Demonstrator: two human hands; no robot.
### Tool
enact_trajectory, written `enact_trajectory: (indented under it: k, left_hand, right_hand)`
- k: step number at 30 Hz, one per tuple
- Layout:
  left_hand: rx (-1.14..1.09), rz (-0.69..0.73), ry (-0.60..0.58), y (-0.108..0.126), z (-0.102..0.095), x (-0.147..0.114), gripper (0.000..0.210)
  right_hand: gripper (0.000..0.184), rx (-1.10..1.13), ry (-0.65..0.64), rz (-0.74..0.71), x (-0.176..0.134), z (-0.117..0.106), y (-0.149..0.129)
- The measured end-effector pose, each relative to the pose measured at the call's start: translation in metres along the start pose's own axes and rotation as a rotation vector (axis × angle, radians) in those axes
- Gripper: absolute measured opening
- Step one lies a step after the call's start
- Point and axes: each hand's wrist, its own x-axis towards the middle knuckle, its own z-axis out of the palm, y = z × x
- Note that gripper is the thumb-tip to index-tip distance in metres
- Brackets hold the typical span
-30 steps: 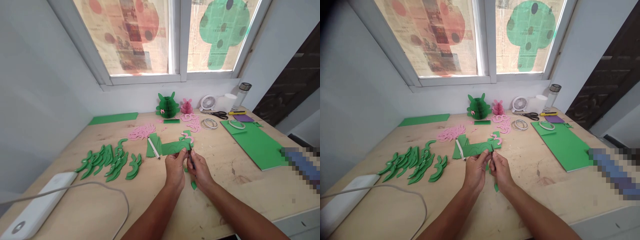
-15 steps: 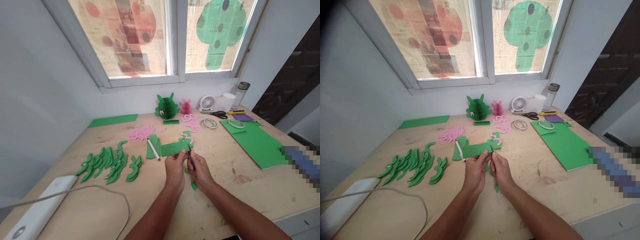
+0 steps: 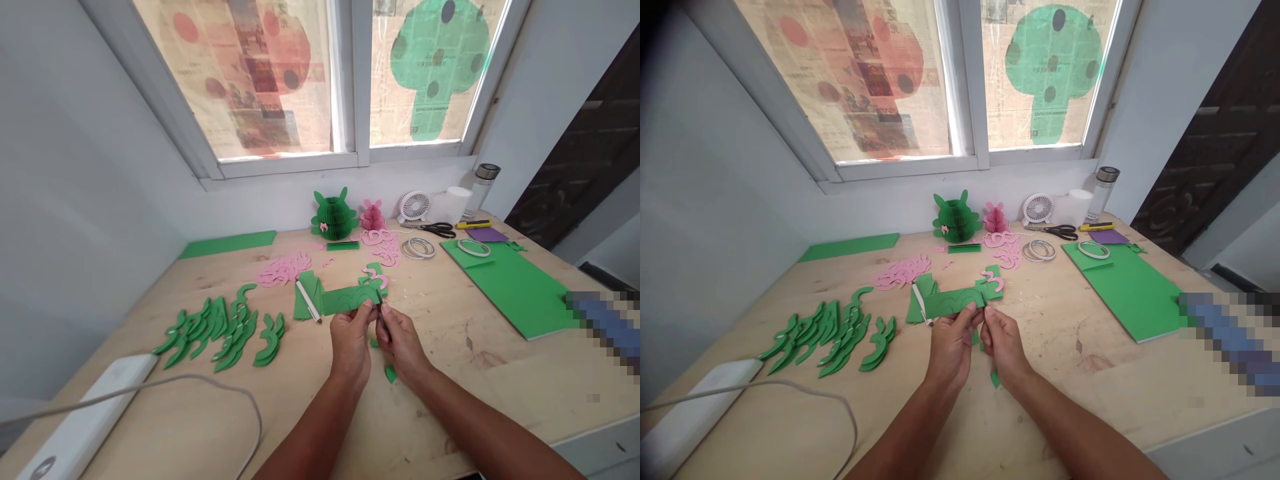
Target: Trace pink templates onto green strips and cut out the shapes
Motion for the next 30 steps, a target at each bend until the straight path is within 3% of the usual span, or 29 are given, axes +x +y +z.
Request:
enact_trajectory:
  k: [30]
  left_hand:
    - [0.002,-0.044,-0.004,0.0052,-0.0057,0.0054,0.024]
  right_hand:
    - [0.049,-0.079,-0.013,0.016,0.0019,-0.0029,0.0042]
